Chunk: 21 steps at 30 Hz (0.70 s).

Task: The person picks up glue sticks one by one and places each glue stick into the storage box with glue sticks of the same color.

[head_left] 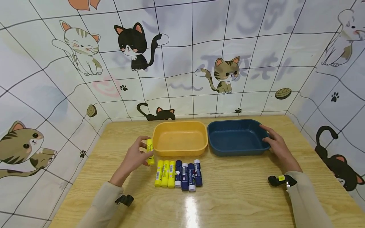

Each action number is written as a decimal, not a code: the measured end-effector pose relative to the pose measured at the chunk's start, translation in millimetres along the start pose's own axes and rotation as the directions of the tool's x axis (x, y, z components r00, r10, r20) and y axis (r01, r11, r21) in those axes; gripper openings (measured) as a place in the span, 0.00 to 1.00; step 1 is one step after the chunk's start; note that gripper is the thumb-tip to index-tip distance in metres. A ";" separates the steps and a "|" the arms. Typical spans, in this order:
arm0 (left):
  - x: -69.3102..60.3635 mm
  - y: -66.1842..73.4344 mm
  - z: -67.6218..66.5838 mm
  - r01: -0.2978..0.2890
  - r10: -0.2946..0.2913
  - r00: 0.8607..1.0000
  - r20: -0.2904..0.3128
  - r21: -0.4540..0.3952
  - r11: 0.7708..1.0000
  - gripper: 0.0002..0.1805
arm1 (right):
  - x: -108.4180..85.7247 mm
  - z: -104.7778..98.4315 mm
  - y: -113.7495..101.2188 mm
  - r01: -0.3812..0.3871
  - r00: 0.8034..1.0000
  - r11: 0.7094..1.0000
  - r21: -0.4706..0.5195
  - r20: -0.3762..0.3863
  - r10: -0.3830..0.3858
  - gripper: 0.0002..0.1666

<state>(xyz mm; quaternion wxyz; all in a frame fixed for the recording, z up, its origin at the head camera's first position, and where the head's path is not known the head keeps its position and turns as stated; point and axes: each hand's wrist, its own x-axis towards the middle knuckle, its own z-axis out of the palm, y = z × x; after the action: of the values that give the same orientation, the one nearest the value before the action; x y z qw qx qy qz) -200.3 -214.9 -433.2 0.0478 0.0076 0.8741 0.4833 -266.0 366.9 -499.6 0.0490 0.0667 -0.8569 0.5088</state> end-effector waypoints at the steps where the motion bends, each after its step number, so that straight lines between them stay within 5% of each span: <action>1: 2.3 1.9 0.3 -0.004 0.004 1.000 0.000 0.001 1.000 0.37 | -0.2 0.2 0.4 0.001 1.000 1.000 -0.001 -0.002 -0.001 0.36; 10: 26.1 15.6 -0.9 -0.056 0.055 0.998 0.030 0.045 0.997 0.38 | -1.8 0.2 2.9 -0.014 1.000 1.000 0.004 -0.007 0.014 0.35; 21: 51.9 26.9 -2.6 -0.017 0.015 1.000 0.024 0.058 0.998 0.42 | -0.6 2.0 2.7 -0.024 1.000 1.000 0.019 -0.005 0.024 0.35</action>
<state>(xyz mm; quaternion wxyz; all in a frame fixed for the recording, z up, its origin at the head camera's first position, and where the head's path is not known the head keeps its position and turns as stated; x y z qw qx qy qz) -253.1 -199.7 -413.0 0.0538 0.0216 0.8871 0.4578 -265.9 366.5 -503.0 0.0443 0.0556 -0.8526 0.5177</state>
